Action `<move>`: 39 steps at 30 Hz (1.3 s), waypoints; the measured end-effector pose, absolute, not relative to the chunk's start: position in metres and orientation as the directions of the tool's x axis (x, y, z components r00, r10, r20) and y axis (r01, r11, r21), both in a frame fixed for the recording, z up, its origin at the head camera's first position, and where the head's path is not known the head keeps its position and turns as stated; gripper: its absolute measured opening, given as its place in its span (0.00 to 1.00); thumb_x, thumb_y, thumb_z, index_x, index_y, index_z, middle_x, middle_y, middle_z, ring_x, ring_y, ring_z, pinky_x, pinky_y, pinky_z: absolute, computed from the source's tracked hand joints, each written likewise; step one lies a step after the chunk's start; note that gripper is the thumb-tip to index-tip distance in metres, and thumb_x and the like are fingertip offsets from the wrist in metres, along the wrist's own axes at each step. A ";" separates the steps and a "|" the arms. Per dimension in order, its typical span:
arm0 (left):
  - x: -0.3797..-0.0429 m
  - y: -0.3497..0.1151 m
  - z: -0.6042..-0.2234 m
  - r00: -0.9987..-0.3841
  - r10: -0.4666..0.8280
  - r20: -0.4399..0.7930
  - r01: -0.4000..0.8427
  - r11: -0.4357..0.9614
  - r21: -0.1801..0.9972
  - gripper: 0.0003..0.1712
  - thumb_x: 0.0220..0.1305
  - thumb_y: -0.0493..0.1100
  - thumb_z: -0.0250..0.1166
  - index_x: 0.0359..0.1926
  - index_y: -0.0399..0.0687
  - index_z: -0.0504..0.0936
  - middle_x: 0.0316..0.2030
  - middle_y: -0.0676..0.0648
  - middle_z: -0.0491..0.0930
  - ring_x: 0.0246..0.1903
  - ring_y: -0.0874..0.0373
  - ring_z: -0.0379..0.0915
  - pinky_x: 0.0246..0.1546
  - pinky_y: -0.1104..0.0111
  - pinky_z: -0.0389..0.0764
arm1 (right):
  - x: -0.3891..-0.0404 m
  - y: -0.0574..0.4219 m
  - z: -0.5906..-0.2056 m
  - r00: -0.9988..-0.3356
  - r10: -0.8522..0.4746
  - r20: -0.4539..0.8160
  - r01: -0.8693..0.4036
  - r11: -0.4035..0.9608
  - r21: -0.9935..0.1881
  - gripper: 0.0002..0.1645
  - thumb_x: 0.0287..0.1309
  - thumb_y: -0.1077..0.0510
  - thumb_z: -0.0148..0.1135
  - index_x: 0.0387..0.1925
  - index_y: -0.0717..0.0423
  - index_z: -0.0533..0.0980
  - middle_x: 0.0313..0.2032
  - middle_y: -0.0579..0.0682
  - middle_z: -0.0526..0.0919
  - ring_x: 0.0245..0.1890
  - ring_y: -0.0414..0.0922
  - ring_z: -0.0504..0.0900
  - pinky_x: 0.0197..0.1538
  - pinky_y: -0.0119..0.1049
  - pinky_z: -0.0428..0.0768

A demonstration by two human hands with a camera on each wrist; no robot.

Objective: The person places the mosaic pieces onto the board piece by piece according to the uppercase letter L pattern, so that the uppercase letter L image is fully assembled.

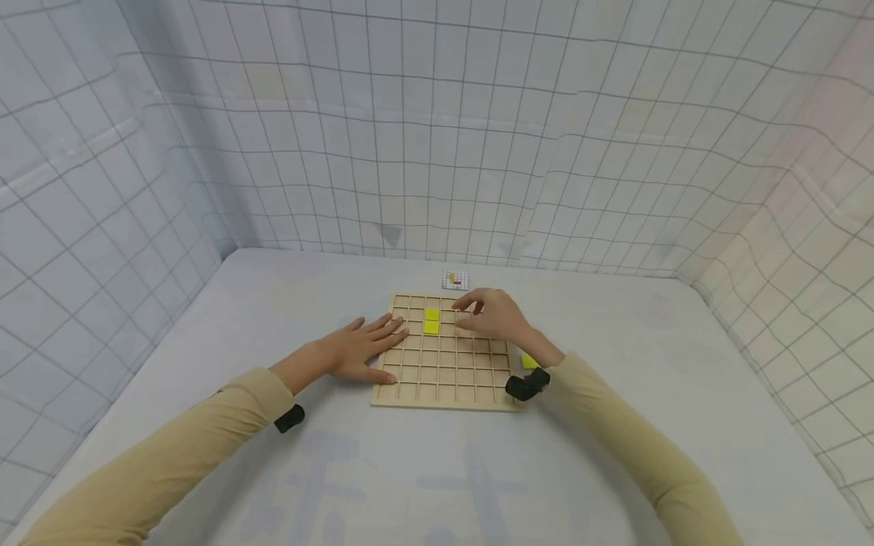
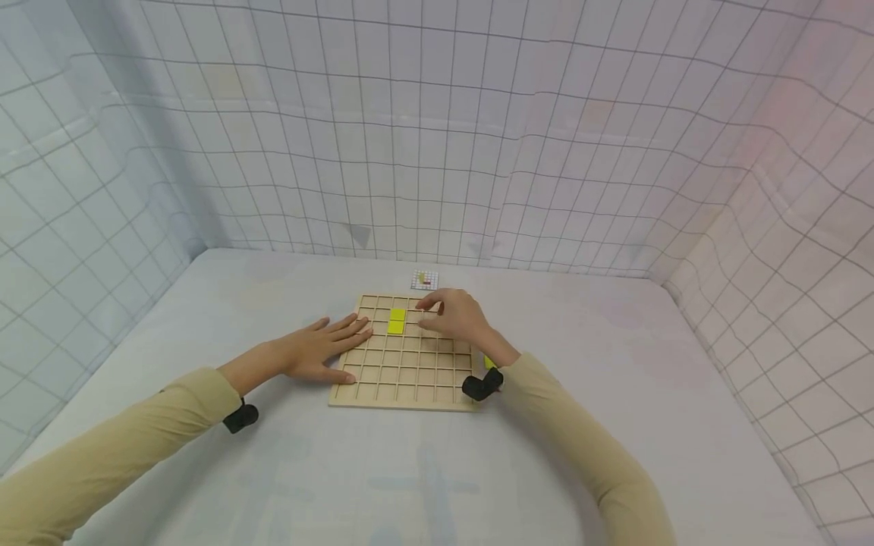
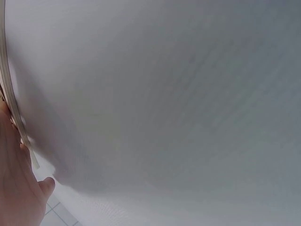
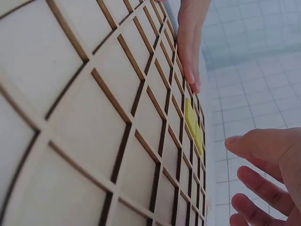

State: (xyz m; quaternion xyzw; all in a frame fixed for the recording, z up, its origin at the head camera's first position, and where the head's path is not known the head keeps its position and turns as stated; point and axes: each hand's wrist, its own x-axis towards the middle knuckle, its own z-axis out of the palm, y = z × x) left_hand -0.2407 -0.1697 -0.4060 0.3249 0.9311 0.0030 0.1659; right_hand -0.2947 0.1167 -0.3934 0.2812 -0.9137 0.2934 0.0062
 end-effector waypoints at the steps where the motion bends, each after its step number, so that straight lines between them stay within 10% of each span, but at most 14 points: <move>1: -0.241 -0.170 -0.406 -0.734 0.606 -0.306 0.605 0.789 0.112 0.53 0.62 0.74 0.49 0.77 0.55 0.41 0.77 0.48 0.36 0.76 0.47 0.29 0.71 0.40 0.41 | -0.294 0.120 -0.392 -0.843 -0.507 0.182 -0.517 0.668 -0.535 0.17 0.51 0.54 0.71 0.44 0.54 0.84 0.41 0.52 0.87 0.34 0.45 0.79 0.32 0.31 0.73; 22: -0.239 -0.173 -0.407 -0.732 0.621 -0.280 0.612 0.780 0.127 0.53 0.62 0.74 0.50 0.77 0.53 0.42 0.77 0.46 0.37 0.76 0.46 0.31 0.70 0.38 0.42 | -0.285 0.213 -0.386 -0.854 -0.487 0.183 -0.509 0.707 -0.491 0.18 0.51 0.56 0.72 0.45 0.56 0.83 0.43 0.51 0.86 0.39 0.47 0.79 0.42 0.40 0.79; 39: -0.240 -0.170 -0.407 -0.728 0.625 -0.283 0.615 0.777 0.134 0.52 0.63 0.73 0.50 0.77 0.53 0.42 0.77 0.46 0.37 0.76 0.45 0.31 0.70 0.38 0.42 | -0.278 0.284 -0.399 -0.805 -0.589 -0.080 -0.425 0.665 -0.615 0.15 0.53 0.61 0.67 0.45 0.53 0.82 0.45 0.49 0.85 0.45 0.47 0.76 0.50 0.44 0.78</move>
